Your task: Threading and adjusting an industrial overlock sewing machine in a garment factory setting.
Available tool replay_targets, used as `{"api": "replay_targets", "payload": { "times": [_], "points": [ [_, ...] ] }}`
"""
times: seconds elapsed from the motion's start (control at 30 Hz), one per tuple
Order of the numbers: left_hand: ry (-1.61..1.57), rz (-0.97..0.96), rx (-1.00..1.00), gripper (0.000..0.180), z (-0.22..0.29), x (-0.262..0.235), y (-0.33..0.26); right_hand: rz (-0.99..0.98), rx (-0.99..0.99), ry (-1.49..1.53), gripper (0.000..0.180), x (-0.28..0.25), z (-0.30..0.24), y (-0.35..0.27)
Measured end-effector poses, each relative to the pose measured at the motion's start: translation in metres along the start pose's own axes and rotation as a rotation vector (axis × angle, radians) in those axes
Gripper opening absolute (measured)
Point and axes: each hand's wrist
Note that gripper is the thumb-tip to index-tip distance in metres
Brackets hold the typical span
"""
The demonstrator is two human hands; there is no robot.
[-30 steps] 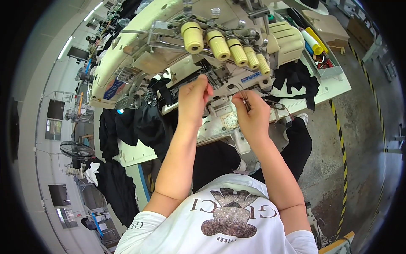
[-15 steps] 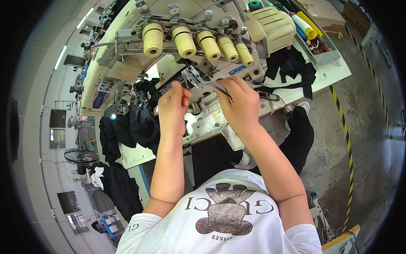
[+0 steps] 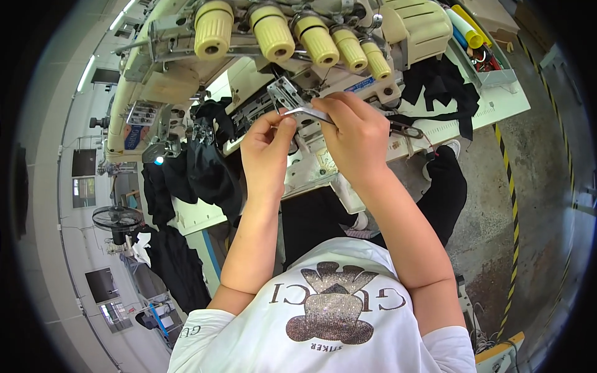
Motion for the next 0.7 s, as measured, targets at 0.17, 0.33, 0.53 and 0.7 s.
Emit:
{"api": "replay_targets", "payload": {
  "times": [0.17, 0.33, 0.53, 0.7],
  "points": [
    [-0.001, 0.001, 0.023, 0.016, -0.0004, 0.0022, 0.0014, -0.025, -0.003, -0.020, 0.024, 0.0003, -0.0009, 0.0014],
    [-0.010, 0.008, -0.003, 0.016, 0.0044, 0.0060, 0.0026, -0.035, -0.035, -0.069, 0.026, -0.0010, -0.0019, 0.0032],
    [0.013, -0.037, -0.034, 0.016, 0.0063, 0.0073, 0.0037, -0.049, -0.053, -0.080, 0.027, -0.0012, -0.0032, 0.0033],
    [-0.009, -0.042, -0.047, 0.018, 0.0069, 0.0089, 0.0027, -0.055, -0.066, -0.075, 0.028, -0.0003, -0.0041, 0.0015]
  ]
}}
Point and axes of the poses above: each hand's wrist, its own y-axis towards the middle knuckle, its own x-axis out of the palm, z = x × y, and after that the axes turned 4 degrees about x, right-handed
